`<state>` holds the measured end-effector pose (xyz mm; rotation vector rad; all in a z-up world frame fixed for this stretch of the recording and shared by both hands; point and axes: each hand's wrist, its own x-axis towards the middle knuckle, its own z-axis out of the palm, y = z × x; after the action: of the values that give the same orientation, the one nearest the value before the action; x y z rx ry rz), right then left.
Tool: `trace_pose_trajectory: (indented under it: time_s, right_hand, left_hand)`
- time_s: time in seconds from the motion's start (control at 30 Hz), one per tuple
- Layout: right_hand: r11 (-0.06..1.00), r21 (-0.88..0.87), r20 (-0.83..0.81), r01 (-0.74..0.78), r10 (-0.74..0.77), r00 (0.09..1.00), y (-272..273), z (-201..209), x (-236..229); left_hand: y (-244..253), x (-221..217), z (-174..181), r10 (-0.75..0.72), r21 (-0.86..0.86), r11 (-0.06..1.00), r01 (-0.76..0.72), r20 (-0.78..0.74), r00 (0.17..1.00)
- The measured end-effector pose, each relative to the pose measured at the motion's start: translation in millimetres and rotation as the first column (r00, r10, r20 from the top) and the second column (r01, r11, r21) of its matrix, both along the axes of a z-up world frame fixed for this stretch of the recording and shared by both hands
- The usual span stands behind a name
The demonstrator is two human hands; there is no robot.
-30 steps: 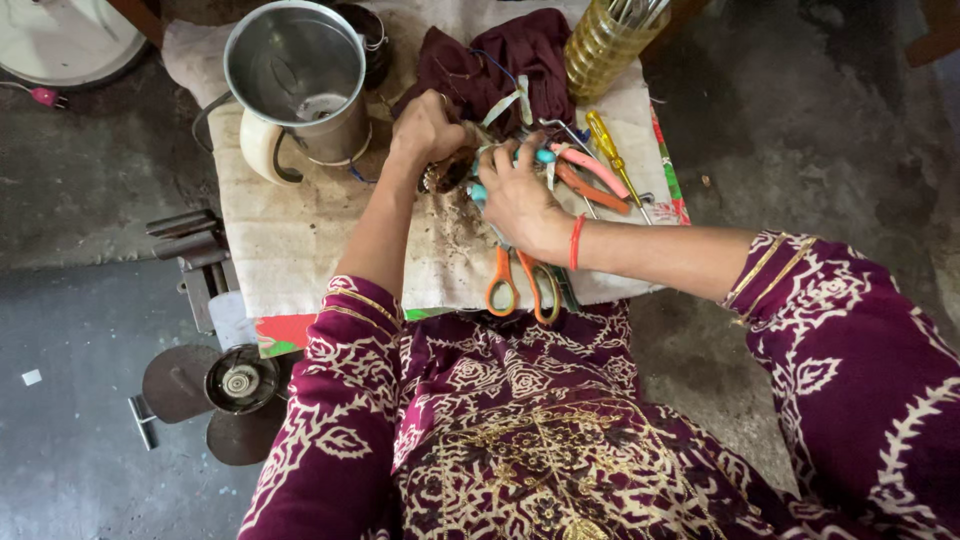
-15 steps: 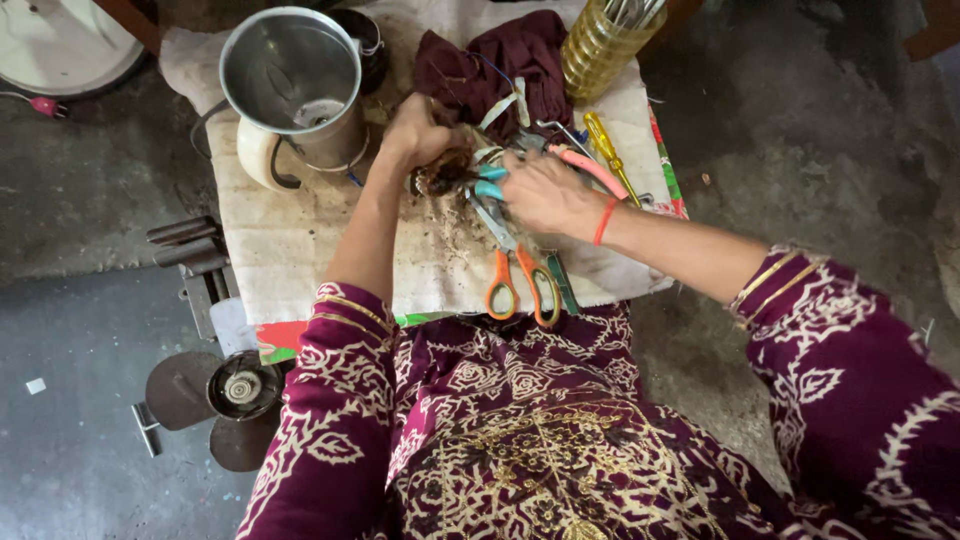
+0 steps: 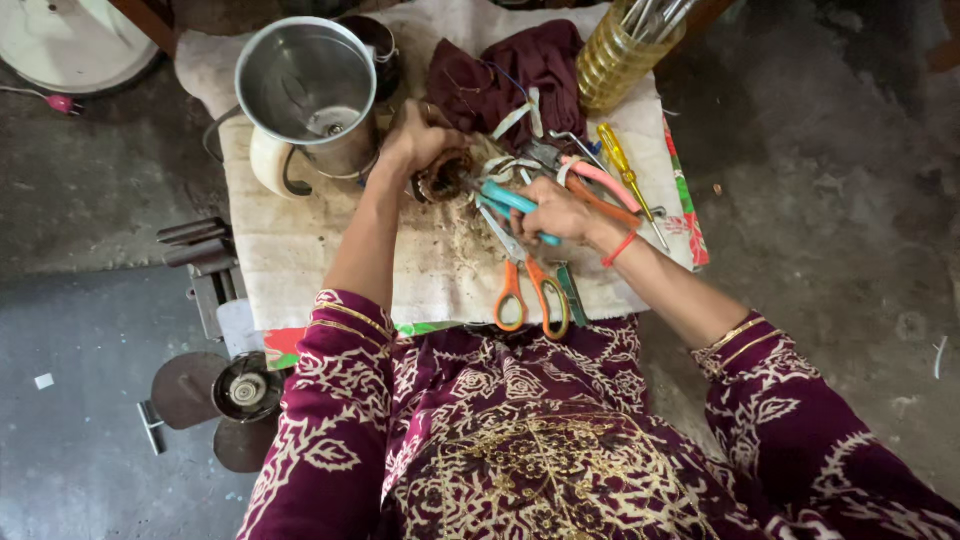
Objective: The person uses pliers to scrape and remove debris from a small, dark electrical component. They repeatedly scrape the surface and pull away loose material, which accumulates on the cloth below. The person occasionally adjusts the component's position to access different areas.
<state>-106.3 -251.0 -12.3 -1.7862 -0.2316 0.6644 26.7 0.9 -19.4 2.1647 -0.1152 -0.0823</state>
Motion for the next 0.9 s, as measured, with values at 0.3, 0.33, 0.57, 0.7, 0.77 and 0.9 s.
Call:
trace_pose_trajectory:
  time_s: [0.3,0.33,0.57,0.7,0.77,0.9]
  right_hand:
    - [0.977,0.172,-0.237,0.128,-0.085,0.968,20,36,-8]
    - [0.996,0.068,-0.139,0.055,-0.045,0.989,18,41,-7]
    - [0.72,-0.664,0.683,0.202,0.472,0.558,5,84,-40]
    - [0.484,-0.84,0.529,0.245,0.629,0.57,12,88,-50]
    - [0.392,-0.88,0.475,0.27,0.694,0.541,15,82,-50]
    - [0.424,-0.856,0.517,0.297,0.67,0.533,23,65,-42]
  left_hand:
    - [-6,-5,14,-0.135,0.019,0.99,0.138,-0.133,0.982]
    - [-8,-5,15,-0.135,0.025,0.99,0.138,-0.108,0.985]
    - [-12,10,-1,-0.094,-0.136,0.988,0.077,-0.121,0.988]
    - [-12,14,-2,0.018,0.028,0.999,-0.014,-0.138,0.99]
    - [-11,13,3,0.042,0.055,0.998,-0.034,-0.143,0.989]
    - [-13,6,10,0.056,0.065,0.997,-0.047,-0.143,0.988]
